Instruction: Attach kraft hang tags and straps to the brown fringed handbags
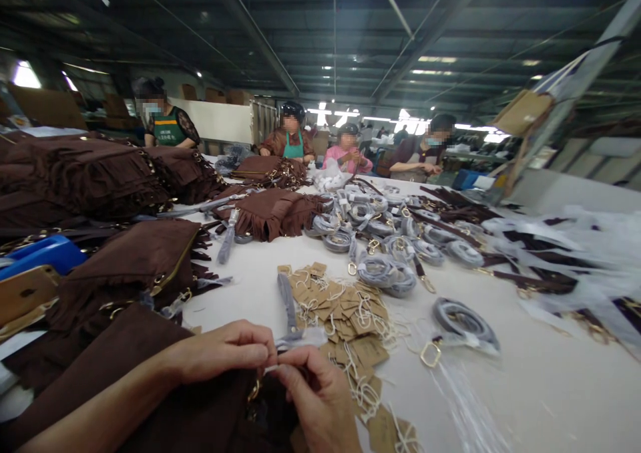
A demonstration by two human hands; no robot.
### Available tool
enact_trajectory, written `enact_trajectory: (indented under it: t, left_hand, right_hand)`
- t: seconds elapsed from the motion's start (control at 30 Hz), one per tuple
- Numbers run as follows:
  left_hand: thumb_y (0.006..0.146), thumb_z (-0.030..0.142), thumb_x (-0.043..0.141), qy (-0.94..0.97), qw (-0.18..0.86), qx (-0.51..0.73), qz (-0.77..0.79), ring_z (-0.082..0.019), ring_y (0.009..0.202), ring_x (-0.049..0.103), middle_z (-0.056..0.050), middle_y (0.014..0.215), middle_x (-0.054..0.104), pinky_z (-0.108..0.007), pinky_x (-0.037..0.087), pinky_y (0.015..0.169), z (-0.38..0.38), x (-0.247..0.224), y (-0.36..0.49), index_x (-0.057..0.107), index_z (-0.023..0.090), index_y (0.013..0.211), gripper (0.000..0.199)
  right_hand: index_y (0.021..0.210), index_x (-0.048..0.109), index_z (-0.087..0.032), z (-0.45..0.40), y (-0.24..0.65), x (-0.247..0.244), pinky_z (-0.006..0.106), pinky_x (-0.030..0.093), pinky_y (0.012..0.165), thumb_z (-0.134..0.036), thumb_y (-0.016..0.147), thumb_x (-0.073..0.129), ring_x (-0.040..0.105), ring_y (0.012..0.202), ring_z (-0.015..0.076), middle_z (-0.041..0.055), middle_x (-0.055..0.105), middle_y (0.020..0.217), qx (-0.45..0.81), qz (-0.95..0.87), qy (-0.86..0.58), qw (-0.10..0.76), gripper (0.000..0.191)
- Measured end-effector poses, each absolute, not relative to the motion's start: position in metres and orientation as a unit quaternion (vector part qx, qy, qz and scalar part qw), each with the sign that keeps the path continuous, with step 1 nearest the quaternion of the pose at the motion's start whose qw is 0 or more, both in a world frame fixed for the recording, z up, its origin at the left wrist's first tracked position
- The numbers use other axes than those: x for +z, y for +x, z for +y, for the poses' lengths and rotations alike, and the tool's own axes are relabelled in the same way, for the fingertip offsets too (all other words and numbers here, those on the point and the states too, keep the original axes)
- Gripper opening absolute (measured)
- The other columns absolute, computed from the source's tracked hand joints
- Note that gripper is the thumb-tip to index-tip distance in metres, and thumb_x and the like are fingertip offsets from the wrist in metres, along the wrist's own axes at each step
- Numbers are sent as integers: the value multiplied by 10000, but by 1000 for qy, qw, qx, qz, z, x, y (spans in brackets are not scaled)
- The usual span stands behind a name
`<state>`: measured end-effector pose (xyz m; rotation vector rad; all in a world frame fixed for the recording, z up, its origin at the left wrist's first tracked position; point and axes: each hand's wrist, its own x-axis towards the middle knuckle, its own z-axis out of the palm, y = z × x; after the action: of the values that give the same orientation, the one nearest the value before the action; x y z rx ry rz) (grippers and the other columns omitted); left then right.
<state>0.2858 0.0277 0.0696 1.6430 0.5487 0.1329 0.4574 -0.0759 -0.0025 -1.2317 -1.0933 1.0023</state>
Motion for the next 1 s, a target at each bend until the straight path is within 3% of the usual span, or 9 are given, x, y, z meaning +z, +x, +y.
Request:
enact_trajectory:
  t: [0.1,0.23,0.4,0.63,0.77,1.0]
  left_hand:
    - [748,423,676,723,646,74,232,-136,720,485,32,749,583,-232,358,666,26,66,287,724,163,839,279]
    - [721,396,721,691,672,98,248,-132,715,497,26,719,599,-232,369,689,25,62,289,711,154,690,244]
    - [586,341,826,638,709,117,276,-122,680,461,33,667,572,-227,336,647,26,58,289,686,139,631,250]
    - [543,340,884,593,754,127,251,-128,685,495,28,647,604,-237,365,674,28,50,288,653,146,603,307]
    - [556,297,908,598,765,70,229,-121,706,540,22,738,648,-227,404,678,33,54,281,659,149,756,352]
    - [466,270,957,573,795,45,196,-102,701,560,38,778,639,-192,433,644,38,54,275,606,164,836,520]
  right_hand:
    - [777,754,-241,-76,455,-1,222,412,539,-492,793,745,532,551,132,-22,611,584,405,-477,-530,572,251]
    - [773,748,-254,-77,452,1,220,433,573,-450,847,701,563,594,139,-16,657,649,380,-515,-517,568,215]
    - [867,767,-300,-75,456,3,213,469,684,-295,854,692,635,747,153,-15,707,788,301,-573,-509,568,76]
    - [798,776,-277,-74,457,16,218,436,642,-280,837,684,599,687,141,-11,653,714,254,-616,-523,531,100]
    - [641,700,-210,-75,457,19,233,366,540,-358,792,646,507,577,134,-8,575,633,318,-567,-571,501,218]
    - [623,623,-176,-73,458,24,242,259,501,-427,694,616,330,504,108,-48,423,526,466,-509,-578,435,261]
